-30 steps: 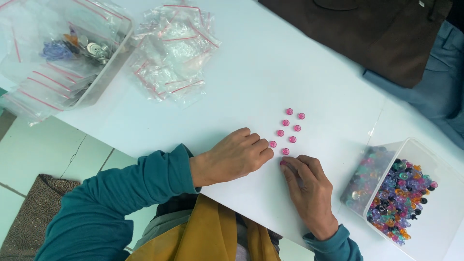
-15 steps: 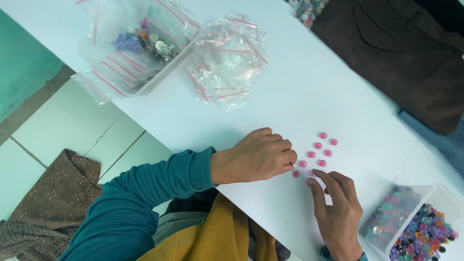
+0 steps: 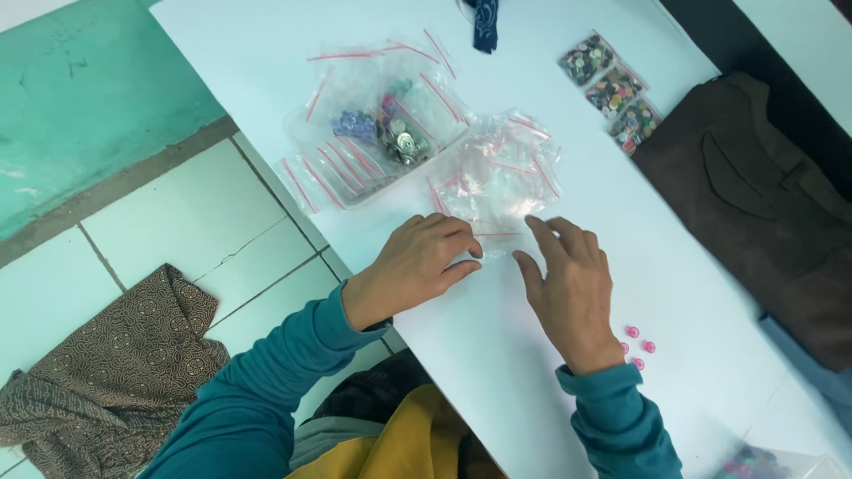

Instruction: Sorting buttons by color and placing them into small plastic bags

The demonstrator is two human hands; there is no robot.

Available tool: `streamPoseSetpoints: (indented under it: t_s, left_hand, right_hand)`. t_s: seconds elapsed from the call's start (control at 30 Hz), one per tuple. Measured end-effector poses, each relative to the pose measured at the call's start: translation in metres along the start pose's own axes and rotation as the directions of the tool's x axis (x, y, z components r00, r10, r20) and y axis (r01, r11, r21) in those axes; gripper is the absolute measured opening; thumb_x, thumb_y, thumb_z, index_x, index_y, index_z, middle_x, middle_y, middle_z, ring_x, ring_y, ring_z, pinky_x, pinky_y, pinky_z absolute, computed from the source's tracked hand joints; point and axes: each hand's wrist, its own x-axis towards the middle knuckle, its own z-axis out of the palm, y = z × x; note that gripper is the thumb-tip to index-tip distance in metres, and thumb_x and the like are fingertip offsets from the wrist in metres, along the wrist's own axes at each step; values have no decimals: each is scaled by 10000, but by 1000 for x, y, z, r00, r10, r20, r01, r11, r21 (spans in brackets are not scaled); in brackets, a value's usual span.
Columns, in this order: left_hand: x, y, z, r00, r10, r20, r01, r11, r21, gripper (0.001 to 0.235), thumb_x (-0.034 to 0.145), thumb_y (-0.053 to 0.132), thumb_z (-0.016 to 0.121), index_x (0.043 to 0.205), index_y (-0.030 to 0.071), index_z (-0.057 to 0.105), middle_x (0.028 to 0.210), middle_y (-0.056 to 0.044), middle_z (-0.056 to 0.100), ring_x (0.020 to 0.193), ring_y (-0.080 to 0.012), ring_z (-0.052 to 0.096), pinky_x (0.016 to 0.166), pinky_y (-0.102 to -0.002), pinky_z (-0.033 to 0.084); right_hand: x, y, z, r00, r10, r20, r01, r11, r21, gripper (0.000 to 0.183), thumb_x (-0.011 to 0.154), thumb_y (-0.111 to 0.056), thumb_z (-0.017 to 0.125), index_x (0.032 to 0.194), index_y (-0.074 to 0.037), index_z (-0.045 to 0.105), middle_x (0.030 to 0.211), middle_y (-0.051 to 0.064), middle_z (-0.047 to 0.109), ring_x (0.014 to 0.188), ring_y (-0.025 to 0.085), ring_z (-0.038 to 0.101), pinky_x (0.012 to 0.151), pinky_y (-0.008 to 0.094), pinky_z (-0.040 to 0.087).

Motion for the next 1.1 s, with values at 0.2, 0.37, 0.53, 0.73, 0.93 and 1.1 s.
streamPoseSetpoints:
  t_s: [0.2, 0.37, 0.53, 0.73, 0.93, 1.1]
  left_hand:
    - [-3, -14, 5, 998, -15, 60, 16, 999, -30, 205, 995, 291, 633, 1078, 123, 714, 1187, -104, 696, 1167, -320, 643, 883, -447, 489]
    - [-5, -17, 2, 997, -25, 70, 30, 998, -60, 237, 1003, 310, 621, 1084, 109, 715, 1197, -111, 697, 1175, -313, 639, 888, -444, 488]
    - [-1, 4, -13, 998, -52, 19, 54, 987, -150, 331, 1034, 393, 586, 1046, 100, 739, 1103, -137, 724, 1076, -333, 678, 849, -452, 492]
    - [20, 39, -24, 884, -137, 448, 458, 449, -767, 746, 1050, 628, 315, 1319, 24, 660, 1093, -177, 756, 1000, -272, 744, 780, -324, 563]
    - [58, 67, 7, 744, -188, 641, 658, 43, -752, 830, 837, 565, 538, 1482, 43, 539, 1230, -265, 706, 1051, -280, 697, 848, -346, 590]
    - [88, 108, 32, 824, -97, 558, 555, 338, -760, 442, 1019, 364, 490, 1322, 117, 696, 1170, -101, 767, 1073, -166, 713, 821, -264, 514]
  right_hand:
    - [26, -2, 39, 966, -28, 258, 57, 992, -108, 316, 918, -260, 757, 1216, -157, 763, 1156, 69, 745, 1155, 214, 664, 942, 385, 503]
    - [25, 0, 36, 973, -19, 230, 27, 999, -33, 177, 982, -244, 693, 1114, -201, 802, 1052, 25, 784, 1058, 173, 720, 918, 354, 518]
    - [25, -2, 11, 980, 21, 197, -41, 994, 102, 160, 1005, -209, 685, 1087, -159, 812, 1030, 54, 803, 1011, 211, 755, 837, 352, 561]
    - [-14, -9, -38, 997, 61, -50, -44, 956, 290, 171, 1016, -173, 696, 1131, -116, 810, 1086, 87, 788, 1026, 289, 737, 885, 402, 539]
    - [-75, 4, -53, 975, -124, -183, 148, 981, 123, 307, 999, -90, 683, 1293, -176, 706, 1309, 41, 707, 1045, 210, 672, 904, 358, 450]
    - [-114, 32, -48, 972, -35, -231, 58, 994, 93, 254, 997, -117, 698, 1249, -128, 725, 1326, 86, 688, 1071, 281, 667, 988, 422, 501]
